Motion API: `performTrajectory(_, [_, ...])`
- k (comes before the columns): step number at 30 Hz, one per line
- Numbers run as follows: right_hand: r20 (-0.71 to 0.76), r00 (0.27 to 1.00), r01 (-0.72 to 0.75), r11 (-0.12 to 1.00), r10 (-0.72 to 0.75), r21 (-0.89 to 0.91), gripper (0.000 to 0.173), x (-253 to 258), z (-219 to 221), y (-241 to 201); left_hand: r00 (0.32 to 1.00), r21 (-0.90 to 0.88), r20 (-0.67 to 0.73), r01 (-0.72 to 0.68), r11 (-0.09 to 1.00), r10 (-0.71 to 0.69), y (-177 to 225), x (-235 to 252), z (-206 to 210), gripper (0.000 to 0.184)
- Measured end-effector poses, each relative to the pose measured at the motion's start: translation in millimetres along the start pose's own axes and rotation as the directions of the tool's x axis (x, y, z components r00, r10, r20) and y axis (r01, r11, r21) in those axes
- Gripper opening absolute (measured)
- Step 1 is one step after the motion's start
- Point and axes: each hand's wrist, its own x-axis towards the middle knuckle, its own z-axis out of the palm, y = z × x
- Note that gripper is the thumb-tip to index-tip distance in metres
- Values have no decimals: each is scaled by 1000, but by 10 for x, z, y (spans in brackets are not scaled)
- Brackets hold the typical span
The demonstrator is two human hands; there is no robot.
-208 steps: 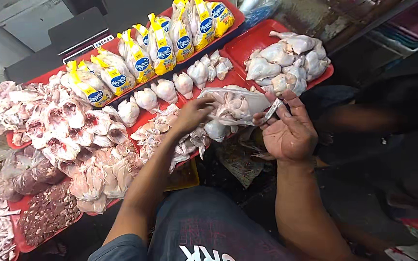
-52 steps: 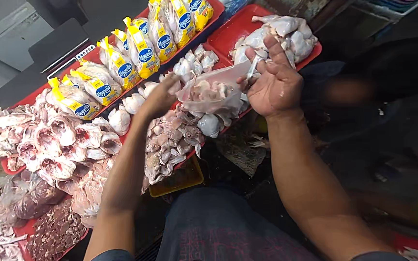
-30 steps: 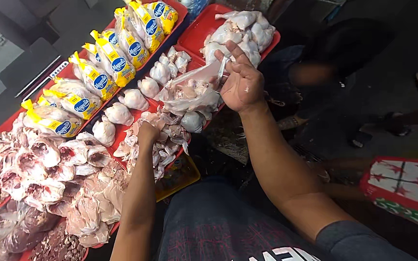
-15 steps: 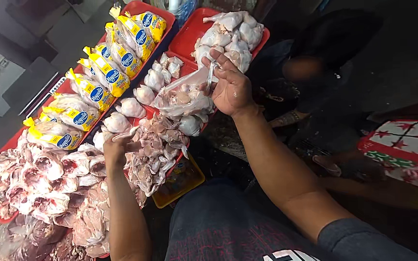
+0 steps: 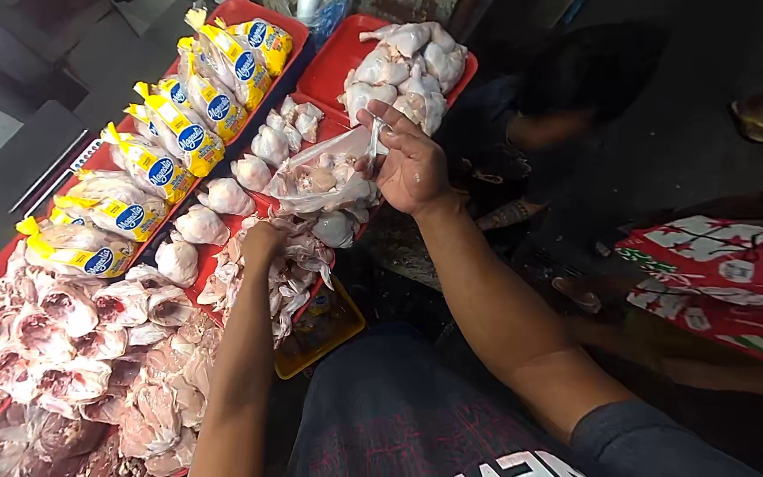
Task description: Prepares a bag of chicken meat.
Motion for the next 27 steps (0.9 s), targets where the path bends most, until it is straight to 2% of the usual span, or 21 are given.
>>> performTrajectory(3, [9, 1000, -8, 1000, 8, -15, 50, -6, -16, -12, 997, -158, 62, -32, 987, 42, -373, -53, -204, 49])
performTrajectory(6, [27, 1000, -10, 1000, 10, -10, 49, -10, 13, 17, 994, -340, 105, 57, 939, -22, -870, -317, -320, 44])
performTrajectory(9, [36, 999, -17, 1000, 17, -3, 49, -5, 43, 41, 992, -333, 102, 98, 938, -68, -1340, -536, -239, 55])
performTrajectory(11, [49, 999, -14, 1000, 14, 2, 50, 0, 37, 64, 986, -344, 143, 130, 930, -85, -1518, -612, -193, 64])
performTrajectory(13, [56, 998, -19, 1000, 19, -1, 50, -2, 50, 62, 987, -336, 126, 135, 932, -98, -1603, -659, -216, 66])
performTrajectory(16, [45, 999, -20, 1000, 20, -6, 50, -17, 62, 47, 997, -313, 17, 82, 946, -81, -1486, -777, -379, 52])
performTrajectory(19, [44, 999, -24, 1000, 24, 2, 49, -24, 80, 62, 999, -368, -41, -16, 930, 1, -1116, -867, -491, 39])
performTrajectory(22, [42, 999, -20, 1000, 20, 13, 49, -40, 89, 65, 995, -290, -11, -97, 952, 98, -579, -637, -389, 44])
performTrajectory(25, [30, 999, -25, 1000, 25, 9, 49, -75, 65, 49, 998, -117, 30, -48, 992, 52, -161, -365, -31, 56])
performTrajectory(27, [29, 999, -22, 1000, 22, 4, 49, -76, 27, 38, 999, -29, 37, 25, 999, -24, 9, -266, 125, 47])
